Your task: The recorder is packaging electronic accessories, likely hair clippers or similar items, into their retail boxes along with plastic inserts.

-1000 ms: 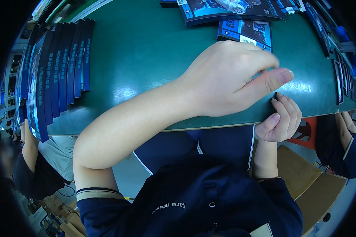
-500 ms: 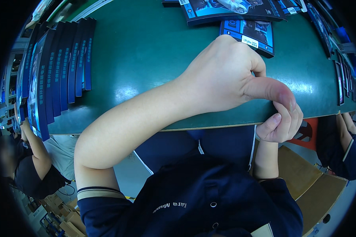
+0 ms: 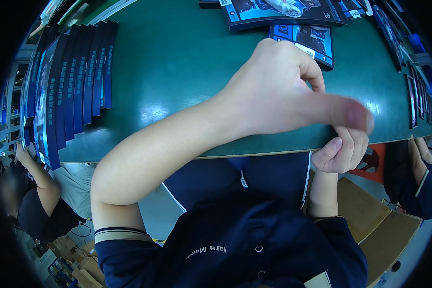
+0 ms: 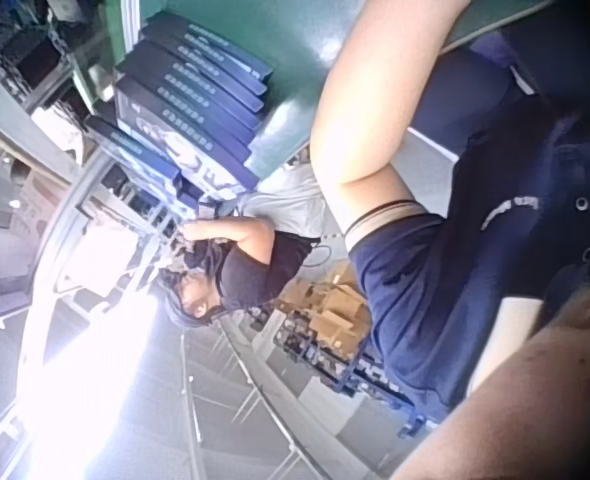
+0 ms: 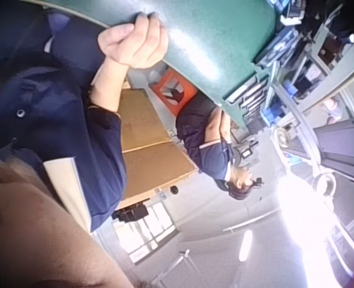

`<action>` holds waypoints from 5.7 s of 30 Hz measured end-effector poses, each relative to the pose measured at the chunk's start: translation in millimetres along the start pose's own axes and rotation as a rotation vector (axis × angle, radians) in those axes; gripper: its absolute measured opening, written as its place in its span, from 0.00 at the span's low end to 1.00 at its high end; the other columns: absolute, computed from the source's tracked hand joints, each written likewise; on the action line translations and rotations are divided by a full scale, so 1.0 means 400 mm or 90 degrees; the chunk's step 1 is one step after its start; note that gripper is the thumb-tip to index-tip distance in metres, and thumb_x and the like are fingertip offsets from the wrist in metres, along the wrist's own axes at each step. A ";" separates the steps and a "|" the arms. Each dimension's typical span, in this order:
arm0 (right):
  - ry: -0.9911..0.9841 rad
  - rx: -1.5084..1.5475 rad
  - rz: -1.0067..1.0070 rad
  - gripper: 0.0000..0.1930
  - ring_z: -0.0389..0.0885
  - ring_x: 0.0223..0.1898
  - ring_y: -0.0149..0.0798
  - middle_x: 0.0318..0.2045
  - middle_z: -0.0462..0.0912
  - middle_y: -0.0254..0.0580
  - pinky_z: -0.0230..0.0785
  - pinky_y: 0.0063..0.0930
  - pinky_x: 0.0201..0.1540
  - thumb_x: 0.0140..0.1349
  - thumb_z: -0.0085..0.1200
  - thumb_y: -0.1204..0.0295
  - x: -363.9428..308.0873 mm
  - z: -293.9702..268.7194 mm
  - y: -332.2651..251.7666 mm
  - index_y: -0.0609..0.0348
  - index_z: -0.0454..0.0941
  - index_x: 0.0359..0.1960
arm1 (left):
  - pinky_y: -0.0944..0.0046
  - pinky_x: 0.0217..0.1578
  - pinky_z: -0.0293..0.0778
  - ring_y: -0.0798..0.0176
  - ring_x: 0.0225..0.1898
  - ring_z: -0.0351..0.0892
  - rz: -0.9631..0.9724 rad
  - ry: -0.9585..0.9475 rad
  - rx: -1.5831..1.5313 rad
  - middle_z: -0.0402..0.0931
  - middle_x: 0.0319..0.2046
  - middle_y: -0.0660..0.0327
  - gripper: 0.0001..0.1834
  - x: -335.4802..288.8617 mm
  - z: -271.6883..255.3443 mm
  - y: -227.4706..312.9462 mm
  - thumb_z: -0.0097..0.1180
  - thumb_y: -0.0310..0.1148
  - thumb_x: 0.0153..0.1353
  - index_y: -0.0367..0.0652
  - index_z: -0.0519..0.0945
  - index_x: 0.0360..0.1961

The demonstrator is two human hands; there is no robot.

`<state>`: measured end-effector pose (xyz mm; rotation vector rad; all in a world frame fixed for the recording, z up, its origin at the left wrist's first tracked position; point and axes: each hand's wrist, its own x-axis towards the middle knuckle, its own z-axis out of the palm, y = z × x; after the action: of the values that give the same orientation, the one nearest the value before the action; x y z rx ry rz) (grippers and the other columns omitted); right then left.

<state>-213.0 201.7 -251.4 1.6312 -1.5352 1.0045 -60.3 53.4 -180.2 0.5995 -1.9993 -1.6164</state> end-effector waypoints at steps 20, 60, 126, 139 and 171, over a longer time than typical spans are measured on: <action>0.000 -0.010 -0.004 0.12 0.81 0.34 0.47 0.32 0.84 0.48 0.74 0.35 0.39 0.58 0.45 0.71 -0.006 0.001 0.001 0.64 0.80 0.30 | 0.68 0.32 0.78 0.65 0.22 0.81 0.021 -0.007 0.050 0.77 0.14 0.53 0.56 0.010 -0.011 -0.005 0.74 0.66 0.32 0.20 0.78 0.48; 0.011 0.127 0.094 0.05 0.82 0.33 0.48 0.28 0.83 0.44 0.76 0.37 0.39 0.54 0.59 0.73 0.005 -0.007 -0.013 0.62 0.80 0.30 | 0.59 0.23 0.76 0.51 0.17 0.79 0.024 -0.070 0.203 0.71 0.10 0.50 0.72 -0.029 0.059 0.032 0.45 0.88 0.37 0.10 0.74 0.44; -0.312 0.440 0.068 0.21 0.74 0.36 0.47 0.29 0.76 0.42 0.73 0.40 0.42 0.41 0.73 0.58 0.114 -0.047 -0.145 0.61 0.83 0.30 | 0.61 0.24 0.65 0.59 0.20 0.69 0.169 0.154 0.696 0.66 0.18 0.59 0.78 -0.027 -0.034 0.041 0.60 0.81 0.30 0.15 0.55 0.63; -0.123 0.670 0.475 0.56 0.68 0.62 0.52 0.61 0.66 0.63 0.56 0.49 0.65 0.56 0.55 0.35 0.138 -0.051 0.033 0.71 0.48 0.70 | 0.54 0.38 0.61 0.54 0.37 0.66 0.154 0.152 0.815 0.65 0.34 0.55 0.76 -0.033 -0.026 0.040 0.59 0.81 0.32 0.23 0.53 0.66; -0.240 0.520 0.120 0.44 0.69 0.64 0.53 0.67 0.65 0.57 0.56 0.43 0.66 0.60 0.51 0.44 0.121 -0.023 0.081 0.70 0.61 0.67 | 0.36 0.69 0.31 0.42 0.75 0.39 0.360 0.096 0.737 0.46 0.74 0.53 0.71 -0.010 0.024 -0.037 0.55 0.80 0.37 0.45 0.45 0.75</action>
<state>-245.5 184.1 -205.5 2.3626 -1.6451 1.6452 -62.7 60.4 -196.6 0.4203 -2.5243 0.0099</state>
